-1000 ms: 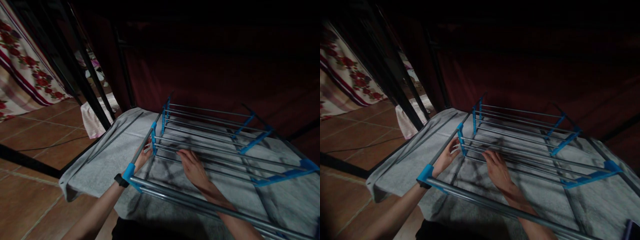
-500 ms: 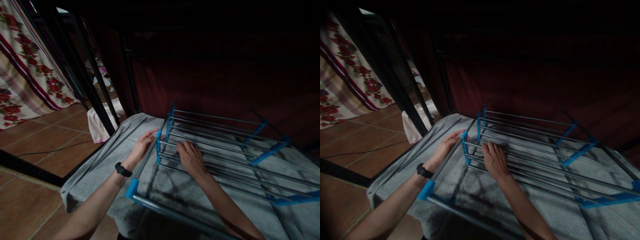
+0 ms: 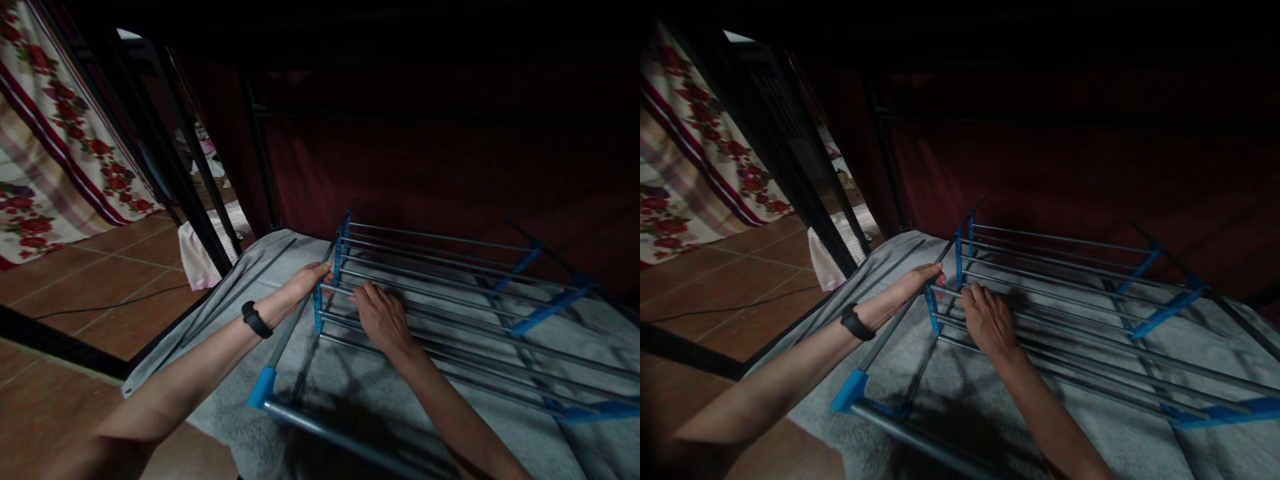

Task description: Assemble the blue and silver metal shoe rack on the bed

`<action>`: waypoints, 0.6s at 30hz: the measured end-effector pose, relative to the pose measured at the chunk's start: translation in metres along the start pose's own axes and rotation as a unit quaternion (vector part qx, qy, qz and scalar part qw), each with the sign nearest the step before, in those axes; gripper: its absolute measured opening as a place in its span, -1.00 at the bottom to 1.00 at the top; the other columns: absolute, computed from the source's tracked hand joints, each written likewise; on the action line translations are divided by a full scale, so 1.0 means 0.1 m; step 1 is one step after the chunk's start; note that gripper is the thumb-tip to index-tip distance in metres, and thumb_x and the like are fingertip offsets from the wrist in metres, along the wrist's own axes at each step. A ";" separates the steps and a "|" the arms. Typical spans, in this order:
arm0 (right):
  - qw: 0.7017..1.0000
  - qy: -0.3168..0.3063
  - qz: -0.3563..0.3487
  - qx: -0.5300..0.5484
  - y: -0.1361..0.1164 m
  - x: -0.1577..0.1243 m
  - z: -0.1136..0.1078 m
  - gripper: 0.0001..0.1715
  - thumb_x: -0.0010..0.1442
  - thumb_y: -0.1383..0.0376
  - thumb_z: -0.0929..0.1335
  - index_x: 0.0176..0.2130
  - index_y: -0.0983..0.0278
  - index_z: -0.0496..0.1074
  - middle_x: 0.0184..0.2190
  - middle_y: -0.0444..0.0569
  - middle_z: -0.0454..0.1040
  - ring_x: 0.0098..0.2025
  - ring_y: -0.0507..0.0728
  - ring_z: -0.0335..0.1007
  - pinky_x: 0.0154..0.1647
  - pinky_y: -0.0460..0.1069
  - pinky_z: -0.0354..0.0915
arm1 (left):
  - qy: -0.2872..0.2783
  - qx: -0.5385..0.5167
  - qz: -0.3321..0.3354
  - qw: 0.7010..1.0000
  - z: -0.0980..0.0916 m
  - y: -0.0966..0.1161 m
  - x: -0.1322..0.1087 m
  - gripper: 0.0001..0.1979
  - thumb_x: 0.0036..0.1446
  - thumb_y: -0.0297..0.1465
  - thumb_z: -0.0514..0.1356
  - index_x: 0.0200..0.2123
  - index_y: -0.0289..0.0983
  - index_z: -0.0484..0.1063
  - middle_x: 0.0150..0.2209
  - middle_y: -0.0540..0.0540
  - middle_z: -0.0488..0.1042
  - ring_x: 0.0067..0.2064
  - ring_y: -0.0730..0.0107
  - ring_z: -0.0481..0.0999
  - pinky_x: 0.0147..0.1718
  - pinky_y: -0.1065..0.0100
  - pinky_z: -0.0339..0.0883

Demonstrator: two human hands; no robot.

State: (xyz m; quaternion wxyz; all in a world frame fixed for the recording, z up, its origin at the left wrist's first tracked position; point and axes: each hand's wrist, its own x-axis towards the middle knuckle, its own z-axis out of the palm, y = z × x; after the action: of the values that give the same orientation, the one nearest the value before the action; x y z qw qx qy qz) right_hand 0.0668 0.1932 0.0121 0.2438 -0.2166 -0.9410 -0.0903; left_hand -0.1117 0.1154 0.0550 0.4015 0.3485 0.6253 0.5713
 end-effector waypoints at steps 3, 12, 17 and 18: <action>1.000 -0.006 -0.006 0.007 0.01 0.01 0.00 -0.76 0.40 0.24 0.18 -0.24 0.20 0.37 -0.27 -0.04 0.44 -0.24 0.11 0.35 -0.29 0.01 0.12 | -0.012 0.012 0.017 1.000 0.01 0.02 -0.02 -0.65 0.09 -0.10 0.20 -0.43 -0.31 0.41 -0.42 -0.06 0.42 -0.44 0.37 0.39 -0.38 0.29 0.32; 1.000 -0.011 -0.008 0.002 0.01 0.02 -0.01 -0.76 0.40 0.25 0.17 -0.24 0.20 0.36 -0.27 -0.05 0.45 -0.24 0.12 0.37 -0.29 0.01 0.14 | -0.034 0.010 -0.001 0.999 -0.01 0.05 -0.02 -0.67 0.08 -0.12 0.22 -0.41 -0.30 0.41 -0.40 -0.05 0.42 -0.41 0.41 0.36 -0.40 0.37 0.31; 1.000 -0.024 -0.011 0.011 0.02 0.03 -0.05 -0.78 0.39 0.25 0.19 -0.24 0.20 0.38 -0.25 -0.05 0.45 -0.21 0.11 0.38 -0.31 0.01 0.15 | -0.024 -0.005 -0.030 0.999 0.01 0.06 0.00 -0.69 0.09 -0.13 0.22 -0.41 -0.29 0.39 -0.39 -0.06 0.44 -0.43 0.40 0.37 -0.41 0.36 0.32; 1.000 -0.026 -0.010 0.012 0.02 0.03 -0.05 -0.77 0.39 0.25 0.19 -0.24 0.20 0.38 -0.25 -0.05 0.45 -0.21 0.11 0.38 -0.31 0.01 0.15 | -0.016 -0.002 -0.038 0.999 0.02 0.05 0.00 -0.68 0.09 -0.11 0.21 -0.42 -0.28 0.40 -0.39 -0.07 0.44 -0.43 0.38 0.38 -0.42 0.34 0.31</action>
State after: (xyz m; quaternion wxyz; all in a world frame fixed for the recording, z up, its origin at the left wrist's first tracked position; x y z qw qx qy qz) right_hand 0.0673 0.1950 0.0182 0.2208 -0.2062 -0.9502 -0.0762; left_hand -0.1104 0.1166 0.0603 0.4334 0.3324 0.6308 0.5511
